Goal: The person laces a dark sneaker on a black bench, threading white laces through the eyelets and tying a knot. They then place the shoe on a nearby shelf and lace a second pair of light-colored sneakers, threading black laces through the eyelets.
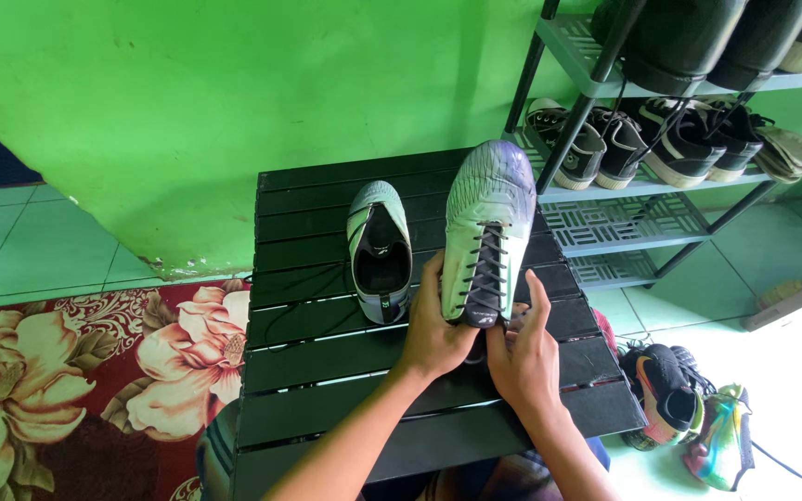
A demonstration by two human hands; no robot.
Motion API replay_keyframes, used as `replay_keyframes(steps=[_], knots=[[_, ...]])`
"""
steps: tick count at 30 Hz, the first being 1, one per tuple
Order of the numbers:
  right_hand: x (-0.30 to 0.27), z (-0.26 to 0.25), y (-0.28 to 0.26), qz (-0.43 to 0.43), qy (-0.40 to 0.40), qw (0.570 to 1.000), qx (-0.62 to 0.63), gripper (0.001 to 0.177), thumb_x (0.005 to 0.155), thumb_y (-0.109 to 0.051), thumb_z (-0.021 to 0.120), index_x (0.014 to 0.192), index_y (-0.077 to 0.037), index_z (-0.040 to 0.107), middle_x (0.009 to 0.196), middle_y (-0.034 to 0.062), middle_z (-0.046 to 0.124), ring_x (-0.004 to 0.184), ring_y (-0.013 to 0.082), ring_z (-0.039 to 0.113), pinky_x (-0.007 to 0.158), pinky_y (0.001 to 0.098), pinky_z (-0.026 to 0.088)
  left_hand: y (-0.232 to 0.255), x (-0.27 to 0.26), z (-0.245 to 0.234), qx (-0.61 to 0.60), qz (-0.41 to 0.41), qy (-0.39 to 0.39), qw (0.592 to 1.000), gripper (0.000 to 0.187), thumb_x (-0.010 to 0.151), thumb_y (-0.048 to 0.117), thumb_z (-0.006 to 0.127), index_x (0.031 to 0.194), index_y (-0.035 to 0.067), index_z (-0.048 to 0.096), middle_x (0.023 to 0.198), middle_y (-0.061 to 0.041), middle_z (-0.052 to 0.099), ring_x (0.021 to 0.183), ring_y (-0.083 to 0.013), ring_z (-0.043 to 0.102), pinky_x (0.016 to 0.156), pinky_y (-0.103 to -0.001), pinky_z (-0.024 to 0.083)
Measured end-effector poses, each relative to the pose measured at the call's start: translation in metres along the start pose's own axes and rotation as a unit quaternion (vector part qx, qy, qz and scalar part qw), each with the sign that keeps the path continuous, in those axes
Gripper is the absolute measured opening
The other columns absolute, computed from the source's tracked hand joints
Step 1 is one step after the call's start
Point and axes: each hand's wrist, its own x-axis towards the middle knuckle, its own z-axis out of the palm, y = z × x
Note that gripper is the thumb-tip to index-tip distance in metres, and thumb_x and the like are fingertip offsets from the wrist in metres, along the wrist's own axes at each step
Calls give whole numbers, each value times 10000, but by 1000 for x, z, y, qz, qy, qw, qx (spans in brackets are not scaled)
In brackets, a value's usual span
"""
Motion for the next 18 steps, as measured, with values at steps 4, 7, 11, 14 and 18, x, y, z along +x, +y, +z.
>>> replay_keyframes(steps=[4,7,11,14,18], knots=[[-1,0,1,16,-5,1000,-12,767,879,-93,672,1530,-55,268,948,190,758,782,343,776,704,401,619,-1,0,0,2,5,-8,1000,779,911,348,783,1467,-26,386,1262,-172,669,1139,-264,710,977,-370,564],[-1,0,1,8,-12,1000,-12,761,879,-84,659,1526,-46,260,970,193,760,797,351,774,705,406,618,-2,-2,0,-4,10,-7,1000,794,923,381,773,1477,-30,380,1273,-172,670,1145,-262,712,984,-369,564],[-1,0,0,13,-12,1000,-8,741,878,-84,660,1511,-44,277,975,195,760,801,345,776,702,404,620,-4,-3,-1,-7,10,-7,1000,850,917,437,772,1490,-40,364,1289,-183,657,1162,-272,698,992,-376,553],[-2,-1,0,-8,-8,1000,-7,714,876,-76,659,1489,-34,298,999,198,756,802,334,779,695,394,621,-6,-3,-1,-22,11,-12,1000,883,916,487,765,1497,-39,359,1276,-175,668,1153,-263,706,986,-372,564],[-2,0,0,-17,-4,1000,-15,681,871,-74,668,1463,-33,334,1008,197,755,778,326,776,677,379,619,-10,-4,-1,-16,20,-15,1000,928,900,525,764,1506,-39,344,1270,-165,673,1136,-253,715,976,-370,572]])
